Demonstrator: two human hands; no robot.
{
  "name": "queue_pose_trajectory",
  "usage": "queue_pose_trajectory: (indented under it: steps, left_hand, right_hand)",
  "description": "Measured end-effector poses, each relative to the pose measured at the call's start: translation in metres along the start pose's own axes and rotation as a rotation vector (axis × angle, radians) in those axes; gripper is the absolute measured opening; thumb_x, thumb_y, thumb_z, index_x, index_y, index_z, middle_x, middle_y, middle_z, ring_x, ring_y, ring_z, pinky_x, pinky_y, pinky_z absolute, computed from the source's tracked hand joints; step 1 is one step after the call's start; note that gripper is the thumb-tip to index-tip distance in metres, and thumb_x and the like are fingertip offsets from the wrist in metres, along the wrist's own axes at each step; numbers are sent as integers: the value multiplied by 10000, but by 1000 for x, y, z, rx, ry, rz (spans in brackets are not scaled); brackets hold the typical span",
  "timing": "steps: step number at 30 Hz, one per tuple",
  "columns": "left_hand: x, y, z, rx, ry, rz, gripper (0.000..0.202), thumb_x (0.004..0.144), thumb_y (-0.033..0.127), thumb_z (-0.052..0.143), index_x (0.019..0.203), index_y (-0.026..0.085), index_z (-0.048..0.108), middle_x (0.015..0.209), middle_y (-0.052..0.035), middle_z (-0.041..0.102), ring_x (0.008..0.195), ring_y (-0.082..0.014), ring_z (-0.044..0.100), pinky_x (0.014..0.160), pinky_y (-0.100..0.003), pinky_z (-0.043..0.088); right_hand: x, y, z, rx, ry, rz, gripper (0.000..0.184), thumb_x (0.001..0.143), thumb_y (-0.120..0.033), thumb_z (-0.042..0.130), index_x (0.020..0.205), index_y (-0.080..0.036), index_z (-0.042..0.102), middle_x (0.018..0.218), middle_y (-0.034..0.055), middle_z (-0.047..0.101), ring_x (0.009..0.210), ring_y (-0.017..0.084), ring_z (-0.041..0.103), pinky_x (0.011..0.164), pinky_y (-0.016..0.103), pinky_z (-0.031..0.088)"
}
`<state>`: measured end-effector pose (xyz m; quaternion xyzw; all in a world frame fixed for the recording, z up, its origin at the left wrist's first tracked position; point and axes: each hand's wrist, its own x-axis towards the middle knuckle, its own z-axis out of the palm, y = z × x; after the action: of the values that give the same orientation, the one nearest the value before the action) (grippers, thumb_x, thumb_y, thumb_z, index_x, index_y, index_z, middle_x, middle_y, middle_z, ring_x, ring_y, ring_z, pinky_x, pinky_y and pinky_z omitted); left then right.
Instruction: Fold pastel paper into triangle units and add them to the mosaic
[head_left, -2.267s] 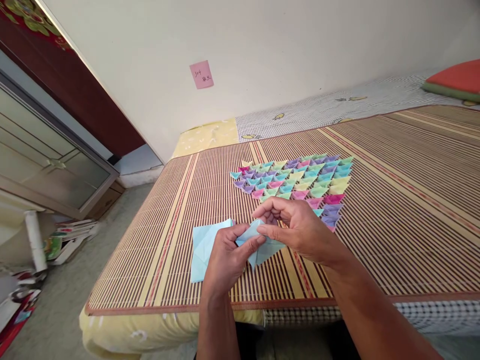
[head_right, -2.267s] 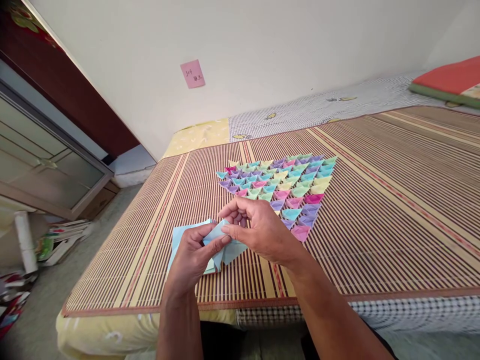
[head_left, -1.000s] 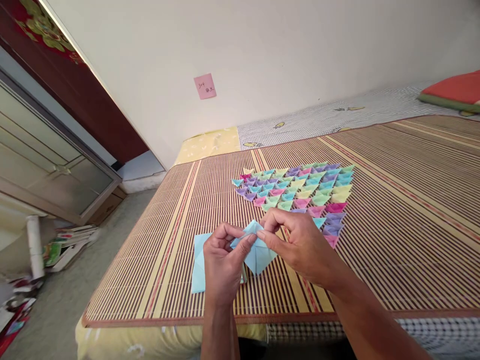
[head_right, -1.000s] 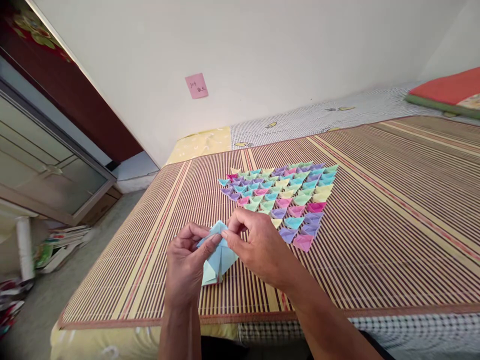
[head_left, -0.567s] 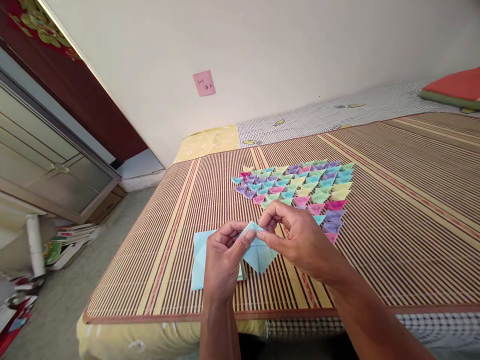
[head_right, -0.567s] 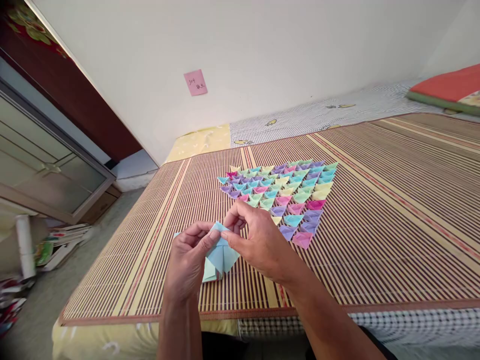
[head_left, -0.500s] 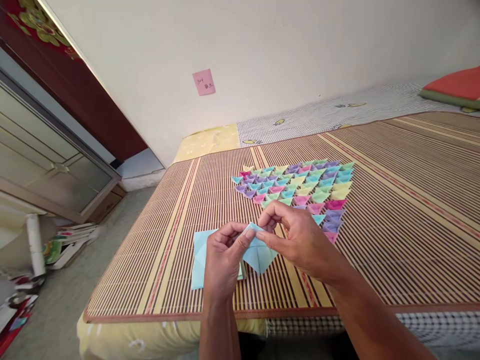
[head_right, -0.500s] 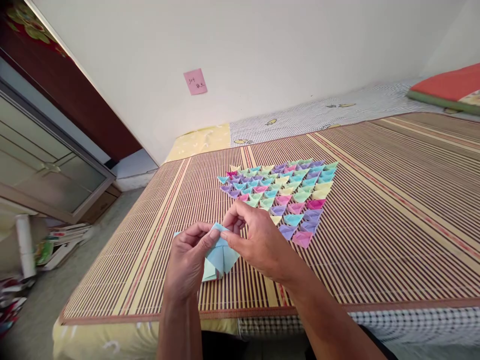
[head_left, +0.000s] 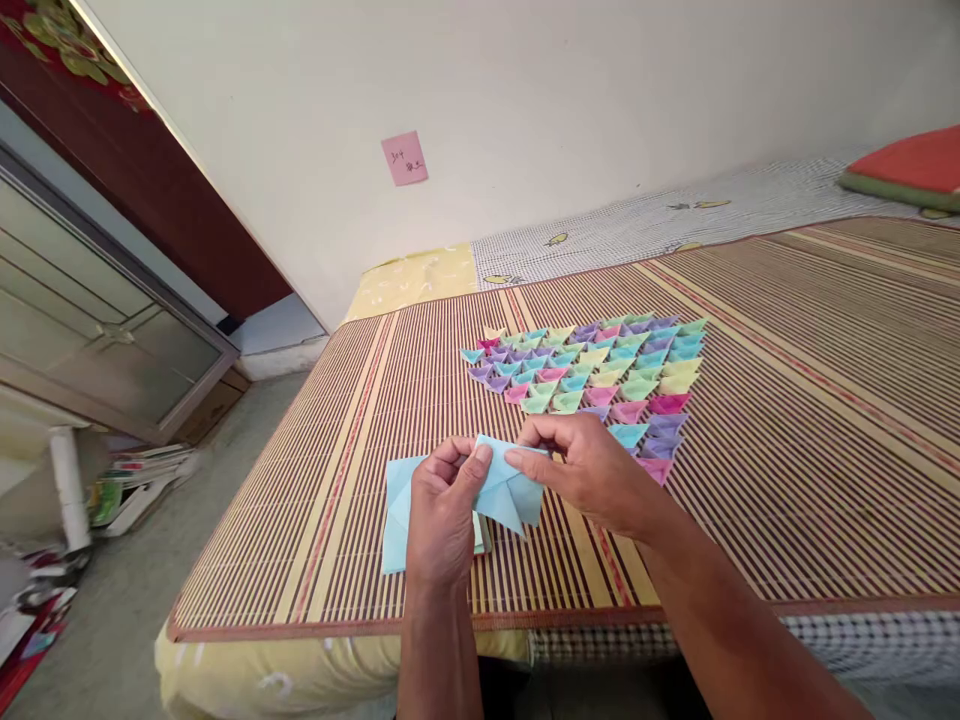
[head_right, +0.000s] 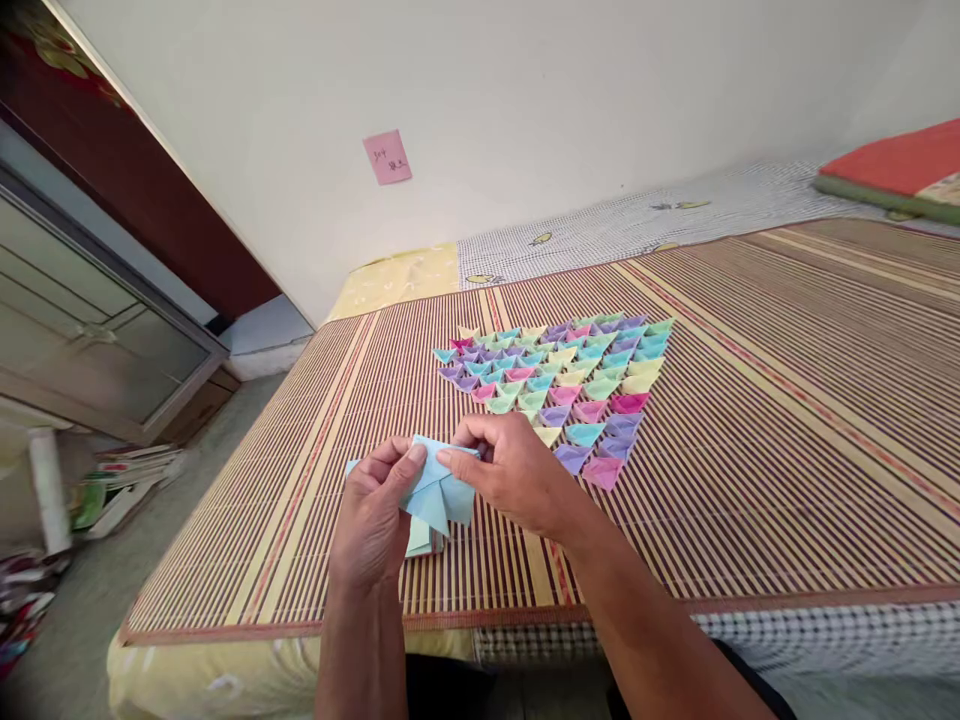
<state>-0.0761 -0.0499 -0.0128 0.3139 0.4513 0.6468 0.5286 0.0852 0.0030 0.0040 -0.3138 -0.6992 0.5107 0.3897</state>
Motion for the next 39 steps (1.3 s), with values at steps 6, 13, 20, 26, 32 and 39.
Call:
queue_pose_trajectory:
  steps: [6,13,20,26,32,39]
  left_hand:
    - [-1,2,-9,156,-110,33,314,712,334,931,710,147,679,616,19,599,566,-79,500,546,-179,421]
    - [1,2,-11,161,-105,96,272,746,342,909,717,155,713,674,-3,645,631,-102,554,605,-198,456]
    - [1,1,-6,130,-154,55,263,725,320,921,699,158,715,663,0,655,630,-98,564,625,-195,464]
    - [4,-2,-6,147,-55,91,251,725,331,906,692,158,728,640,-17,693,616,-101,565,636,-198,456]
    - [7,-9,7,51,166,175,286,674,366,921,693,149,735,638,-24,712,599,-101,564,625,-201,455]
    - [4,-15,16,-8,108,126,294,675,374,927,684,157,728,619,-15,704,577,-91,550,628,-195,450]
  right_hand:
    - [0,-1,-7,42,88,15,412,884,-480,728,637,-191,569,588,-52,409,544,98,338,480,254,261]
    - [1,5,-11,103,54,44,486,887,-550,711,628,-201,492,592,-59,358,537,89,326,469,242,246]
    - [0,7,-10,121,-11,117,471,850,-576,747,655,-188,565,604,-45,437,529,90,373,457,238,260]
    - [5,16,-22,285,59,74,539,885,-722,656,792,-191,666,727,12,610,660,139,556,623,272,467]
    - [11,21,-6,349,97,122,418,709,-515,896,945,-214,728,905,49,739,865,217,681,831,354,544]
    - [9,11,6,342,284,36,275,840,-421,755,699,-207,655,704,-18,623,662,142,554,678,297,488]
